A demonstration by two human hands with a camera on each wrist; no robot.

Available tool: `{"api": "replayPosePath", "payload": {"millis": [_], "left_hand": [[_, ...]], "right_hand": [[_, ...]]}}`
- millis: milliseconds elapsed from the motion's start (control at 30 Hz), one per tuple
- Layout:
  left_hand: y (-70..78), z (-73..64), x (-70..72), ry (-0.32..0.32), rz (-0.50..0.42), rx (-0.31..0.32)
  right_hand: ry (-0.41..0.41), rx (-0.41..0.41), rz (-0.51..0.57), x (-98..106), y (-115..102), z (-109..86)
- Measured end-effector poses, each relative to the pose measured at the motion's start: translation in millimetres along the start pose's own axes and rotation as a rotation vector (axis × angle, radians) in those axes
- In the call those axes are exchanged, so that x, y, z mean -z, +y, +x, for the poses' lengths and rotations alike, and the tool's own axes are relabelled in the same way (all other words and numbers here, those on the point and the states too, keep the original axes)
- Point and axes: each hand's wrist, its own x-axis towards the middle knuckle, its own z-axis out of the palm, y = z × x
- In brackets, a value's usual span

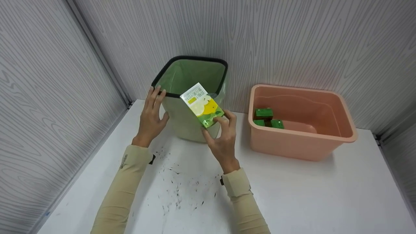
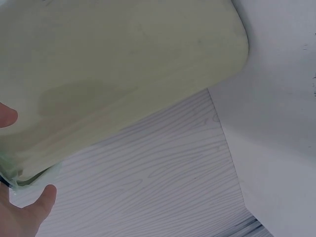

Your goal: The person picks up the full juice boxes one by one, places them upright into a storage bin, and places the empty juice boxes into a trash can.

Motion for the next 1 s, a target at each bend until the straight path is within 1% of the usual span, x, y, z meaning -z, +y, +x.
{"api": "replayPosePath", "payload": {"millis": [133,200,267,467,533,800,867,1000], "left_hand": [[-0.1,-0.5,0.4,-0.008,-0.001,0.0],[-0.2,-0.5,0.9,-0.009,-0.002,0.002],[0.2,-0.1,1.1,-0.012,-0.004,0.005],[0.9,1.7,-0.5,-0.006,-0.018,0.001],[1.0,1.7,-1.0,0.0,-0.024,-0.001],[3.1,-0.4,-1.4,0.002,-0.037,-0.012],[4.1,-0.1,-1.9,0.004,-0.037,-0.016],[5.9,0.5,-2.8,0.01,-0.038,-0.02]], "right_hand": [[0.007,-0.002,-0.039,-1,-1,10.0],[-0.006,-0.012,-0.044,-1,-1,16.1],[-0.025,-0.04,-0.05,-1,-3,22.4],[-0.084,-0.177,-0.096,2,-11,41.0],[-0.096,-0.211,-0.108,1,-13,46.4],[-0.132,-0.362,-0.136,-3,-11,63.7],[-0.141,-0.369,-0.133,-1,-10,65.0],[-0.154,-0.345,-0.089,1,-10,64.6]]}}
